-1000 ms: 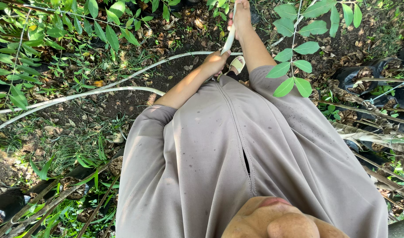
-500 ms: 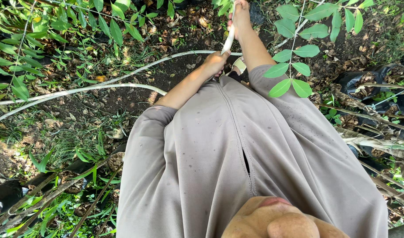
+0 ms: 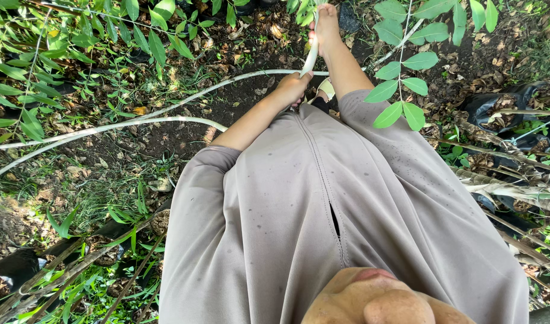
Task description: The person waters a row of small potted plants in a nursery using a white hose. They hold the hose with both hands and direct the water stream at the base of the plants, moving along the row to cover multiple units.
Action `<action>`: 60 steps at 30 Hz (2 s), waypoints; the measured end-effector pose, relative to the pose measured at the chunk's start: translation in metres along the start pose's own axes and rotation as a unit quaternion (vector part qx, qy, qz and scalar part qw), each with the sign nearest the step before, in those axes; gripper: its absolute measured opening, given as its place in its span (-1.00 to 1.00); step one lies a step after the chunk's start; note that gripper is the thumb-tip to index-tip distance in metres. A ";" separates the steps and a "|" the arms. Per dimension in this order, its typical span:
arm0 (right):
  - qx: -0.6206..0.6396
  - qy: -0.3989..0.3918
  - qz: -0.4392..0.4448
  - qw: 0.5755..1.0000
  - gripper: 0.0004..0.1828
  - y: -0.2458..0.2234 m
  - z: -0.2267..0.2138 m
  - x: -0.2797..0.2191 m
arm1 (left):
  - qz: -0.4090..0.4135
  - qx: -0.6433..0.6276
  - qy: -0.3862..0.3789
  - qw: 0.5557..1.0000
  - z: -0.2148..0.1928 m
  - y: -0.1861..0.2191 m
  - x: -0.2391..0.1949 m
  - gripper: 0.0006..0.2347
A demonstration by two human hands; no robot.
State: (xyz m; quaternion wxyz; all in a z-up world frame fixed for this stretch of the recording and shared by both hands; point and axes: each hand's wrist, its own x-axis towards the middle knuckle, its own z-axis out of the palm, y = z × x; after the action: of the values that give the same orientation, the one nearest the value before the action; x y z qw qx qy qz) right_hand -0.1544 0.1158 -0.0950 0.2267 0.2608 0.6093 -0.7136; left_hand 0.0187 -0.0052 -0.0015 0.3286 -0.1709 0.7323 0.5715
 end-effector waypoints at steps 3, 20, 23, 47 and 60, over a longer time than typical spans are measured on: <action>0.007 -0.012 0.003 1.000 -0.84 0.003 0.001 -0.001 | -0.012 -0.010 0.002 1.000 0.001 -0.003 0.001 -0.58; 0.029 -0.002 0.019 0.999 -0.87 0.018 -0.002 -0.009 | -0.050 0.012 -0.009 0.999 0.005 -0.014 0.004 -0.59; 0.039 0.010 0.034 0.999 -0.86 0.022 -0.007 -0.014 | -0.050 0.009 -0.022 0.998 0.010 -0.022 0.010 -0.62; 0.051 -0.002 0.074 0.996 -0.85 0.043 -0.010 -0.014 | -0.079 0.016 -0.027 0.996 0.009 -0.034 0.008 -0.57; 0.041 0.016 0.062 0.997 -0.84 0.041 -0.021 -0.010 | -0.077 0.032 -0.027 0.996 0.015 -0.026 0.012 -0.57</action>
State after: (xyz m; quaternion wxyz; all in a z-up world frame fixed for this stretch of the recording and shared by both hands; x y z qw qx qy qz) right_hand -0.1187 0.1301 -0.1215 0.2497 0.3185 0.5657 -0.7185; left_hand 0.0304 0.0033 -0.0308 0.3963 -0.2005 0.7260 0.5251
